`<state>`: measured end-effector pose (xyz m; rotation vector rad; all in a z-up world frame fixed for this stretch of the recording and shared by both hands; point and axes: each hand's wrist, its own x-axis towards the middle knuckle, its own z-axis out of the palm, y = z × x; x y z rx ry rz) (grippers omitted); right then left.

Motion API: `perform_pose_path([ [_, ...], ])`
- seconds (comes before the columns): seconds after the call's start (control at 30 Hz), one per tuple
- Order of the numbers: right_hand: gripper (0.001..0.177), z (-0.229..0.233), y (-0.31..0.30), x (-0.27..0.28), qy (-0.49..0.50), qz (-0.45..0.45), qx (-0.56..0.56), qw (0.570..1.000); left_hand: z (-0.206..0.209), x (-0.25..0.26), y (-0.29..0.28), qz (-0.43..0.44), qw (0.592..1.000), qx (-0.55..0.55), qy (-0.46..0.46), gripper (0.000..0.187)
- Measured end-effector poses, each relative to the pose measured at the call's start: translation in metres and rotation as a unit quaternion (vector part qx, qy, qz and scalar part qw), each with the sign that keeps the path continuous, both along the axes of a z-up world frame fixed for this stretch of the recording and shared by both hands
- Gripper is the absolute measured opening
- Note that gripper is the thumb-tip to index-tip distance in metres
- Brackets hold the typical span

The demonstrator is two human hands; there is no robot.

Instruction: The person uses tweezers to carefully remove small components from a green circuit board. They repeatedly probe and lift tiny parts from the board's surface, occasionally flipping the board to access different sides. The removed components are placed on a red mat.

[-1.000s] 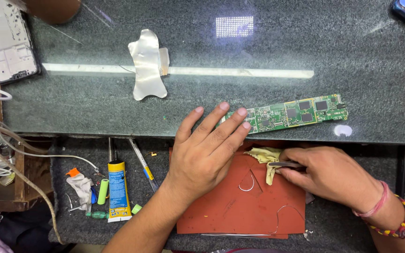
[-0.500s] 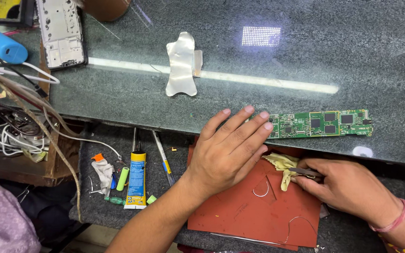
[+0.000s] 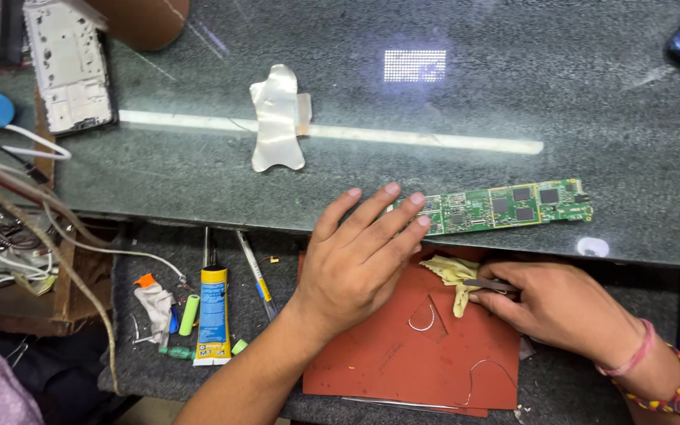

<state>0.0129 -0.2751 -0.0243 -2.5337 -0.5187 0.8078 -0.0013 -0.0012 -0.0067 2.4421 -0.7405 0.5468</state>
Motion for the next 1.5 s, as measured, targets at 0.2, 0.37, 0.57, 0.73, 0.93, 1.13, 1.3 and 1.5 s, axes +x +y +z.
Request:
perform_pose_path([
  [0.2, 0.047, 0.012, 0.001, 0.001, -0.030, 0.004, 0.056, 0.998, -0.001, 0.001, 0.000, 0.000, 1.000, 0.008, -0.007, 0.030],
  [0.37, 0.032, 0.022, 0.001, -0.004, -0.095, 0.009, 0.181, 0.979, -0.011, -0.001, 0.005, -0.023, 0.997, -0.076, -0.025, 0.039],
  [0.57, 0.020, 0.025, -0.007, -0.008, -0.203, 0.000, 0.266, 0.942, -0.024, 0.002, 0.007, 0.003, 0.986, -0.158, -0.062, 0.060],
  [0.73, 0.028, 0.026, -0.012, -0.011, -0.255, -0.031, 0.299, 0.919, -0.019, -0.001, 0.004, 0.042, 0.988, -0.147, -0.033, 0.053],
  [0.93, 0.047, 0.030, -0.010, -0.015, -0.356, -0.045, 0.218, 0.908, -0.007, -0.001, 0.006, 0.044, 0.991, -0.130, 0.005, 0.045],
  [1.13, 0.066, 0.042, -0.001, -0.018, -0.366, -0.064, 0.101, 0.923, -0.001, -0.002, -0.003, 0.114, 0.988, -0.103, 0.034, 0.035],
  [1.3, 0.062, 0.048, 0.004, -0.018, -0.346, -0.072, 0.065, 0.933, 0.000, -0.005, -0.004, 0.138, 0.990, -0.030, 0.030, 0.028],
  [1.5, 0.055, 0.053, 0.005, -0.018, -0.354, -0.066, 0.062, 0.931, -0.003, -0.001, -0.001, 0.097, 0.995, -0.018, -0.008, 0.027],
])
